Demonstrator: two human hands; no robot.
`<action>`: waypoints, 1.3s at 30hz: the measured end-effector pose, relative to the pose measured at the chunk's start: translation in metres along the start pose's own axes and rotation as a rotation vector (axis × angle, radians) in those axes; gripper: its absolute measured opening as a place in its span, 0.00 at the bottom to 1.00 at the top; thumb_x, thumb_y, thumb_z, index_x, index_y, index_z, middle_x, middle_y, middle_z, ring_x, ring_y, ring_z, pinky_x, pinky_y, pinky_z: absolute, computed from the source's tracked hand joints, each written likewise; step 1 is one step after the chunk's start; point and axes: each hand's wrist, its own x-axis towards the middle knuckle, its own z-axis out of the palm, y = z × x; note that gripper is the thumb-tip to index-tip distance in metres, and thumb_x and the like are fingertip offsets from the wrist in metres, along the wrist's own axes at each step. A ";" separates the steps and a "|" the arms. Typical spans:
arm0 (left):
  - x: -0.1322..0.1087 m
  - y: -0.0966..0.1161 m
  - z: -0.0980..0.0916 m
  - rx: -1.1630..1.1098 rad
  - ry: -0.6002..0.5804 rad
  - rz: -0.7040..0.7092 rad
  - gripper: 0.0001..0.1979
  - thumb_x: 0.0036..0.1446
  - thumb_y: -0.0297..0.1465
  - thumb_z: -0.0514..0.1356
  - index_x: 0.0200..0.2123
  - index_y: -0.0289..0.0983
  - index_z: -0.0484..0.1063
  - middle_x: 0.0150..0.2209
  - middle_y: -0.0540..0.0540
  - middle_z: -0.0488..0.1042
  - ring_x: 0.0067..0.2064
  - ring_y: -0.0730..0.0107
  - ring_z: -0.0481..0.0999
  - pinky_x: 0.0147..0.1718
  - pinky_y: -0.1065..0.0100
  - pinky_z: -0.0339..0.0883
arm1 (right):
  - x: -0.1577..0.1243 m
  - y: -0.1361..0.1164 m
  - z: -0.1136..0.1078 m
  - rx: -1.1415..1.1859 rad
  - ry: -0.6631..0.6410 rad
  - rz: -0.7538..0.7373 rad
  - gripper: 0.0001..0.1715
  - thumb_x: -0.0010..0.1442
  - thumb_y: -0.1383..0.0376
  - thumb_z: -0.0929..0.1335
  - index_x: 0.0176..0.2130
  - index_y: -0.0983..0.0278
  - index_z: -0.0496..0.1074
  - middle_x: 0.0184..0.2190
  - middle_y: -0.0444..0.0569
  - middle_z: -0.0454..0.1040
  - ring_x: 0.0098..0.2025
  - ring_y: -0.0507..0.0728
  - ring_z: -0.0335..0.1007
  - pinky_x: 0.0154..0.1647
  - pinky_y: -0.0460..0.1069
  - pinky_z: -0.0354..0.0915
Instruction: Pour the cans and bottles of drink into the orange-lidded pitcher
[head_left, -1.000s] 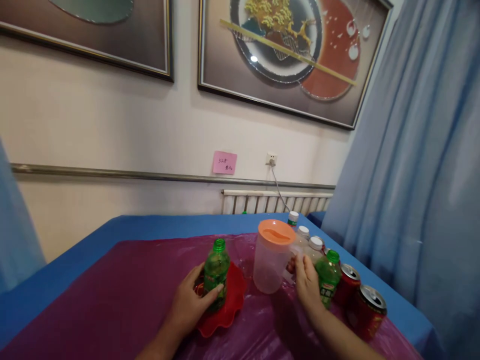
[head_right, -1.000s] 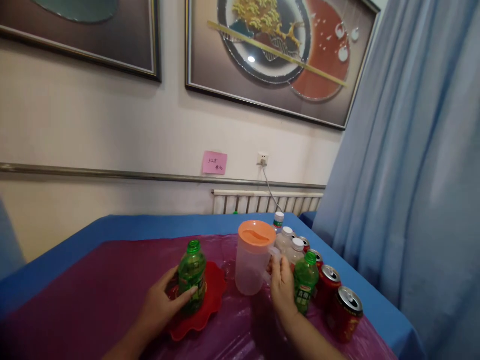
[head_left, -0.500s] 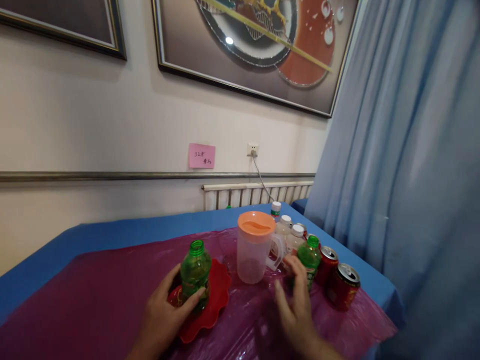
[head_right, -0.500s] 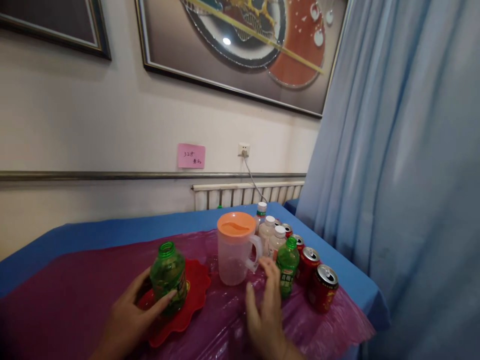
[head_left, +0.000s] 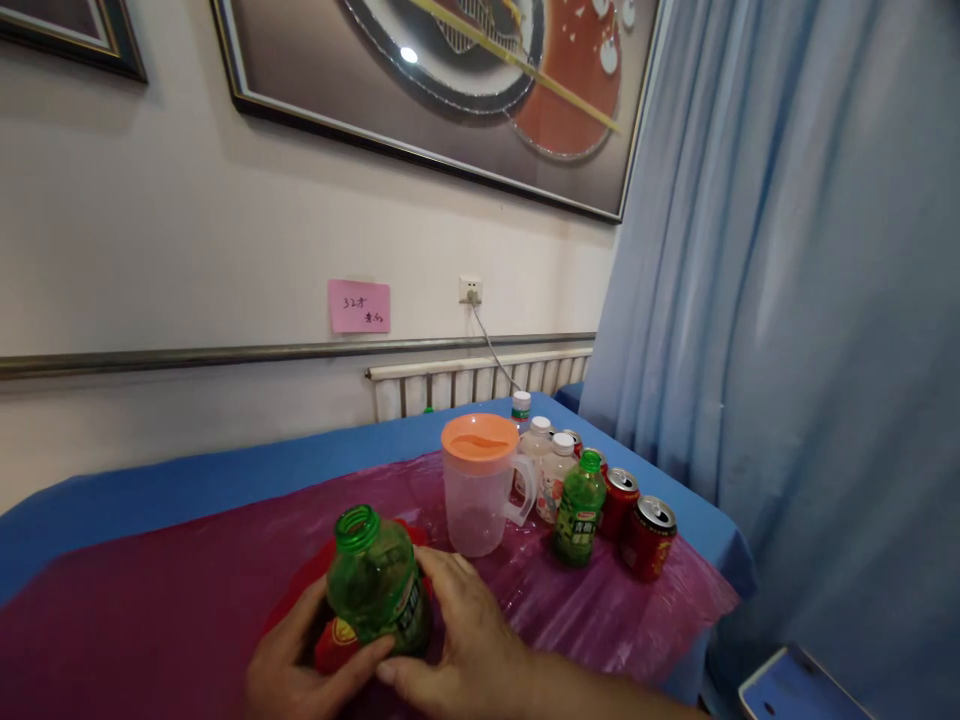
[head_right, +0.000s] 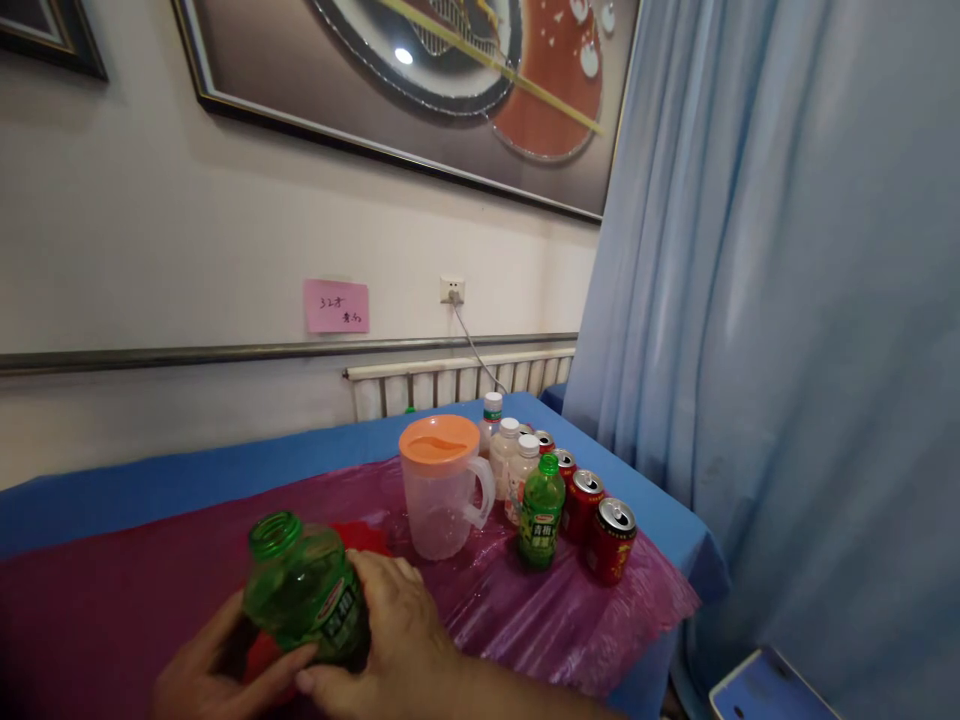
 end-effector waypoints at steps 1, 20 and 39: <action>-0.002 -0.004 0.001 -0.027 -0.022 0.005 0.36 0.40 0.56 0.70 0.49 0.42 0.76 0.43 0.45 0.85 0.40 0.52 0.85 0.40 0.64 0.81 | 0.001 -0.003 -0.002 0.022 -0.004 -0.009 0.49 0.47 0.67 0.77 0.64 0.60 0.62 0.58 0.51 0.72 0.57 0.63 0.69 0.61 0.59 0.65; 0.005 -0.004 0.017 -0.062 -0.178 0.075 0.26 0.54 0.52 0.63 0.52 0.47 0.75 0.46 0.46 0.84 0.44 0.57 0.84 0.48 0.63 0.78 | -0.138 0.094 -0.116 -0.318 0.580 0.445 0.30 0.52 0.55 0.75 0.51 0.63 0.70 0.45 0.53 0.78 0.44 0.64 0.76 0.46 0.55 0.71; 0.017 0.007 -0.003 -0.052 -0.117 -0.194 0.17 0.51 0.44 0.63 0.41 0.41 0.79 0.39 0.45 0.85 0.40 0.56 0.84 0.43 0.61 0.78 | -0.154 0.140 -0.121 -0.603 0.660 0.390 0.49 0.55 0.35 0.66 0.57 0.70 0.63 0.50 0.65 0.73 0.50 0.70 0.74 0.50 0.62 0.70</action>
